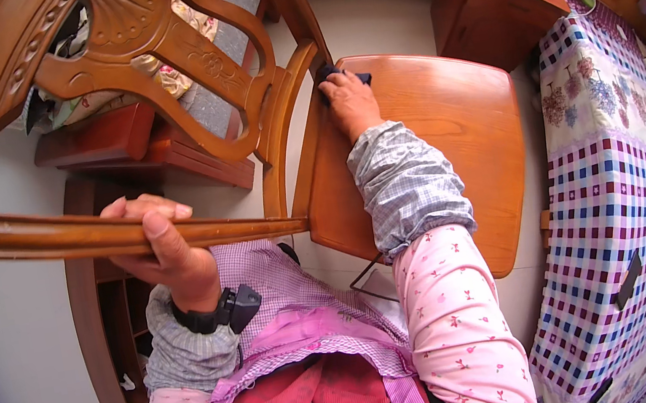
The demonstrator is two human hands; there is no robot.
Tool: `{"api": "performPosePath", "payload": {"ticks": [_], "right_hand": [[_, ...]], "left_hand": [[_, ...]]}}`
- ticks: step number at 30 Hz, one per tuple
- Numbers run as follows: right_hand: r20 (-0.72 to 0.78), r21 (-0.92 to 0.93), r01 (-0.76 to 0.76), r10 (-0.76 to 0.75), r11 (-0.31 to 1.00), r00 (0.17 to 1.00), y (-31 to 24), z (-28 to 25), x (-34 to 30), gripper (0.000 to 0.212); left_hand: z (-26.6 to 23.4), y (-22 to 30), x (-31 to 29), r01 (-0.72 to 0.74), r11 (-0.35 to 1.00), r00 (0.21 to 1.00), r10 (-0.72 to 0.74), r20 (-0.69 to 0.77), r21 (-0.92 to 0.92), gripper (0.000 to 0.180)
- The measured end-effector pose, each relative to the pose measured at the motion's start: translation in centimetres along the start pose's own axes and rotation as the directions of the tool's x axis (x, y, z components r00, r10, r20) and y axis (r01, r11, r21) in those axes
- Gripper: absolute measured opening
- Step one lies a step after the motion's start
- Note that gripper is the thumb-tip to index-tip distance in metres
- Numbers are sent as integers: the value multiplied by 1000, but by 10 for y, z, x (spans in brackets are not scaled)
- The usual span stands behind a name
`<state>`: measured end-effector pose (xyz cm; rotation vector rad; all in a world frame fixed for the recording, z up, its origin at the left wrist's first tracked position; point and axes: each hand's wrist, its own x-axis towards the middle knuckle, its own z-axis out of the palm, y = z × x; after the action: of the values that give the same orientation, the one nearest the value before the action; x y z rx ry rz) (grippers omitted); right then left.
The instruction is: The person wipes a wooden chair with a dark cloth, cleaning the seat, legs, and backrest. Then the person wipes a small wooden table and proceeds to clean the window frame and glass with the same cloth.
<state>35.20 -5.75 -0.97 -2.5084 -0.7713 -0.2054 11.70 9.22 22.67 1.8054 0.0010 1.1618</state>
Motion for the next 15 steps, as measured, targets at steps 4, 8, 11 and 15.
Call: {"api": "performPosePath", "payload": {"ticks": [4, 8, 11, 15], "right_hand": [[58, -8, 85, -84, 996, 995, -38, -22, -46, 35], [11, 23, 145, -145, 989, 989, -78, -43, -129, 34], [18, 14, 180, -180, 984, 984, -97, -67, -205, 36], [-41, -56, -16, 14, 998, 999, -61, -123, -276, 39]], "left_hand": [[0, -4, -4, 80, 988, 994, -89, -58, -131, 52], [1, -10, -4, 87, 996, 992, -85, -96, 20, 43], [0, -12, -3, 158, 987, 982, -155, -112, 22, 57], [0, -9, -5, 147, 987, 987, -151, -60, -70, 55]]}}
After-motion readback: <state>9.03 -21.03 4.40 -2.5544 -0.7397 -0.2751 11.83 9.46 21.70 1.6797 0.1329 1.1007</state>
